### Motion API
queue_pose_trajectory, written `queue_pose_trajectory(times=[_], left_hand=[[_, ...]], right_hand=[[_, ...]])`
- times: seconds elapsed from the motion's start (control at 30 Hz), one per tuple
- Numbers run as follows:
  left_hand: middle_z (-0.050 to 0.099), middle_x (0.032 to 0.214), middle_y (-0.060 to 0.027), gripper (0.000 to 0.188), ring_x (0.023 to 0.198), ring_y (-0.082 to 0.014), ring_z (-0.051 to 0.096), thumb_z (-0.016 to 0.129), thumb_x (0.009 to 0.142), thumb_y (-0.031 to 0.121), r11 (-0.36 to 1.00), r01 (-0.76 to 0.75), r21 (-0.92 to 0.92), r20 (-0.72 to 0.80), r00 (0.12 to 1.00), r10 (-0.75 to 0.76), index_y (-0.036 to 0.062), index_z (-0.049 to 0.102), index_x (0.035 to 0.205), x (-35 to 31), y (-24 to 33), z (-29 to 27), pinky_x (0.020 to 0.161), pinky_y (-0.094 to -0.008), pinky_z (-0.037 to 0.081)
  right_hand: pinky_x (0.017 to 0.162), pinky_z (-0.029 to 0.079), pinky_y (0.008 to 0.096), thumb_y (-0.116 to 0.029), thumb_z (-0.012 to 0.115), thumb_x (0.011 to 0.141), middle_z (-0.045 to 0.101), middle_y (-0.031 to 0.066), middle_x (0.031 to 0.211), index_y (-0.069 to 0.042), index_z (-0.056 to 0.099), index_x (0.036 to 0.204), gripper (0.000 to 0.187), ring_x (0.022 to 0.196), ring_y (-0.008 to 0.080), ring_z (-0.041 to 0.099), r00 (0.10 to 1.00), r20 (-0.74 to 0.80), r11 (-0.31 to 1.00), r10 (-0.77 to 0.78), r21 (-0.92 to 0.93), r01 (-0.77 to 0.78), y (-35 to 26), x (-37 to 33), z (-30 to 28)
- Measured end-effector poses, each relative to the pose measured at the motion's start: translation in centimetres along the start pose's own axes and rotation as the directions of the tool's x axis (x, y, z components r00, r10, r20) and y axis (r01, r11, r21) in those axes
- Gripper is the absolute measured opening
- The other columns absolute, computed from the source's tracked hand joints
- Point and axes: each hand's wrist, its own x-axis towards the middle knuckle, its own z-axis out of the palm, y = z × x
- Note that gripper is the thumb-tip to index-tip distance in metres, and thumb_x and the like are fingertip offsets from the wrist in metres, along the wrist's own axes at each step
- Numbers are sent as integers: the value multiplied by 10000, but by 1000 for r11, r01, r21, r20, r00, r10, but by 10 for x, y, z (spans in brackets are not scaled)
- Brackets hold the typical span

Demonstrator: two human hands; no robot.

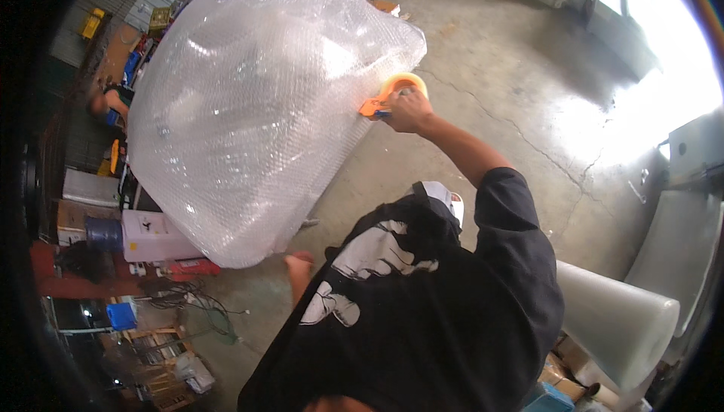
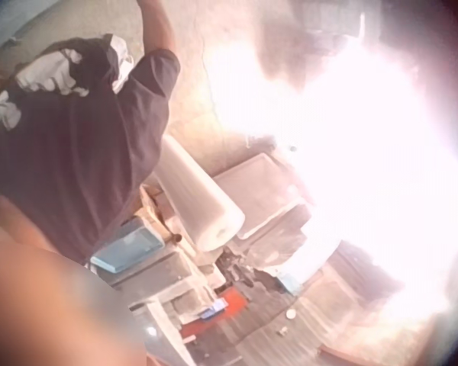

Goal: The person wraps a large piece of furniture with bubble wrap and secures it with packing tape. They repeatedly pull the bubble wrap over the item, smooth it, and apply tape to hold it in place.

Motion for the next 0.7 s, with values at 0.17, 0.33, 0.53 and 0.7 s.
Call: queue_pose_trajectory(times=[0.17,0.33,0.53,0.7], left_hand=[[719,929,-136,421,886,-254,673,509,972,402,593,-470,654,604,796,-36,34,705,1031,-93,-90,99,750,-408,532],[723,1101,-179,517,1029,-280,676,572,972,418,-152,-948,280,942,302,-146,-42,674,1185,-230,-108,287,911,-379,502],[616,1333,-217,663,1255,-372,571,593,940,485,-392,-896,208,962,259,-82,1,538,1391,-304,-114,431,1058,-468,447],[636,1289,-150,606,1232,-304,586,571,962,446,238,-757,608,793,569,-217,37,491,1402,-323,-124,492,992,-444,491]], right_hand=[[948,442,434,-561,569,917,723,188,844,77,625,982,644,852,332,709,959,-84,959,272,100,-263,63,16,-20],[817,541,448,-599,595,893,726,237,908,91,685,931,697,904,354,717,894,79,867,441,221,-447,94,30,-28],[793,562,422,-672,696,738,742,212,919,34,749,967,744,907,346,734,522,346,276,779,559,-782,148,-31,1],[665,541,393,-646,778,741,727,147,871,84,735,904,749,736,247,700,407,668,-92,623,579,-810,150,-171,36]])
